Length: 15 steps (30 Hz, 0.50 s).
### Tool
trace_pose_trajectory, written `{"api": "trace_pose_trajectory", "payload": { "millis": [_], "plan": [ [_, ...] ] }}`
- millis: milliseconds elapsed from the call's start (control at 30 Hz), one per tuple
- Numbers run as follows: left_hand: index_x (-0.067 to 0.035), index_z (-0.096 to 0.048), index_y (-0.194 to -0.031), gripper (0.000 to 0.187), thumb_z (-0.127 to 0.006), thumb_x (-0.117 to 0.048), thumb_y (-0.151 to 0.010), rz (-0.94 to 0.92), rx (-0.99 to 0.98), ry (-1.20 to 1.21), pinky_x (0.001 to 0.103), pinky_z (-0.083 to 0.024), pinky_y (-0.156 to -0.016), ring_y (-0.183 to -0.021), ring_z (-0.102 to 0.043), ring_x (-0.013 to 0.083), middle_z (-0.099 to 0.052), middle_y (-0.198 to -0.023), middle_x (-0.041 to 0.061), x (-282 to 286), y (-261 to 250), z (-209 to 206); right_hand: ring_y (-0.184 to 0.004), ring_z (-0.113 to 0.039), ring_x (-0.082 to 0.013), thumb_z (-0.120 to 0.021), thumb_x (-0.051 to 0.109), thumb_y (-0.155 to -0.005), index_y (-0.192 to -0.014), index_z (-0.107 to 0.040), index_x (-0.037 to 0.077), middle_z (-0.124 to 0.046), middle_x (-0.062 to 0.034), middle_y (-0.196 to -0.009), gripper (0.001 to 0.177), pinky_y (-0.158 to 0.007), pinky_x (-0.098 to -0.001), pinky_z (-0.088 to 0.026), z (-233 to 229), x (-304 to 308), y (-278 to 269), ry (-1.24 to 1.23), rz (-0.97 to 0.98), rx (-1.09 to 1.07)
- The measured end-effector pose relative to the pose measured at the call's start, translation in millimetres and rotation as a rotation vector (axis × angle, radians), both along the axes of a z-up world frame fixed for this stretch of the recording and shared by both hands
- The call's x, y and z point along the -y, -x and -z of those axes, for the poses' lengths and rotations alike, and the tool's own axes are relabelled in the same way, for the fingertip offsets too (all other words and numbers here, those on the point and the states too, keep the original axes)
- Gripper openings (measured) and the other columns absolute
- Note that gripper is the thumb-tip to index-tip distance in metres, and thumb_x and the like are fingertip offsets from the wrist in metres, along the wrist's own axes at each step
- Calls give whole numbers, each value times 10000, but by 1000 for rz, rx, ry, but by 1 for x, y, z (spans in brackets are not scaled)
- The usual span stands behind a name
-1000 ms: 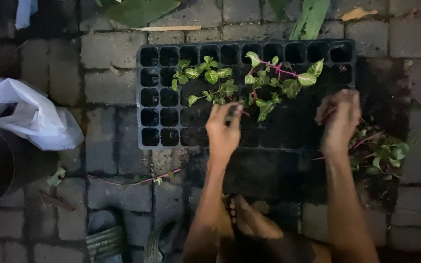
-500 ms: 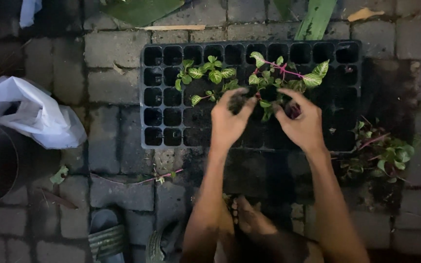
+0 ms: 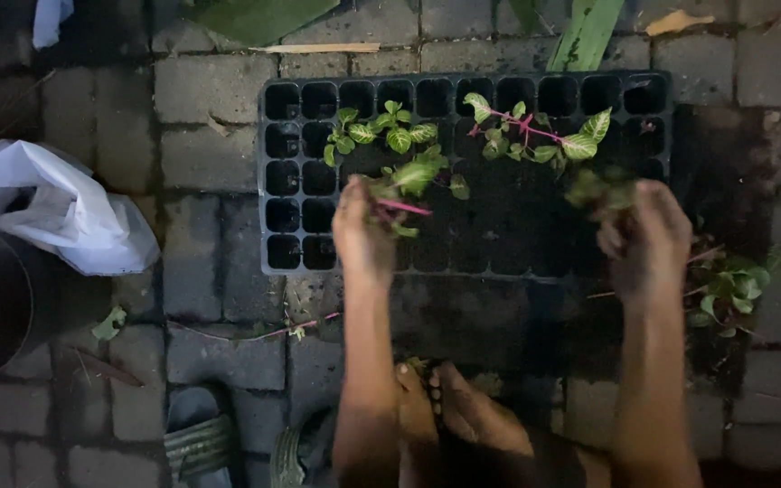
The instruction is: The person is planting small plant cuttings into a multi-cell seedling tray filled with soil while sitting on the ground.
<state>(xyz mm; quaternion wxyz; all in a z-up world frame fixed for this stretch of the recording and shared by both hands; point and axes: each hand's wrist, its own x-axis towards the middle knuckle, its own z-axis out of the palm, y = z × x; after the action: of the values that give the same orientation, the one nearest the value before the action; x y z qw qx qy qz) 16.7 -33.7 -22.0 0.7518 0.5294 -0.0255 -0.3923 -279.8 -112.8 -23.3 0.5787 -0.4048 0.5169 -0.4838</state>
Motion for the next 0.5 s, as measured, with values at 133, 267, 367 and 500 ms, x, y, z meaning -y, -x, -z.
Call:
{"api": "trace_pose_trajectory", "payload": {
  "millis": [133, 267, 367, 500],
  "plan": [
    [-67, -643, -1030, 272, -639, -338, -1008, 40, -260, 148, 323, -491, -711, -792, -602, 183, -640, -938, 81, -19, -39, 0, -558, -342, -57, -627, 276, -989, -1101, -605, 248, -524, 44, -778, 118, -512, -215, -239, 1, 4, 34, -188, 41, 355],
    [-92, -600, -791, 340, -669, -356, -993, -36, 187, -173, 261, -377, -524, -530, -457, 102, -521, -630, 1, -15, -46, -11, -625, -351, -33, -641, 277, -1055, -1168, -583, 206, -436, 75, -760, 146, -544, -198, -276, -12, 9, 29, -161, 63, -26],
    [-3, -683, -978, 187, -740, -179, -951, 177, 851, -334, 261, -380, -480, -564, -487, 101, -633, -707, 40, -9, -27, -32, -834, -597, -189, -745, 45, -1076, -1288, -613, -67, -663, -160, -1057, 273, -733, -290, -523, -6, 17, 17, 283, -120, -502],
    [-95, -717, -1083, 265, -795, -224, -866, 355, 1195, -590, 364, -580, -617, -678, -752, 229, -801, -879, 49, 3, -10, -26, -738, -596, -191, -821, -22, -977, -1258, -688, -25, -681, -130, -936, 311, -624, -297, -503, -15, 23, -18, 413, -251, -700]
  ]
}}
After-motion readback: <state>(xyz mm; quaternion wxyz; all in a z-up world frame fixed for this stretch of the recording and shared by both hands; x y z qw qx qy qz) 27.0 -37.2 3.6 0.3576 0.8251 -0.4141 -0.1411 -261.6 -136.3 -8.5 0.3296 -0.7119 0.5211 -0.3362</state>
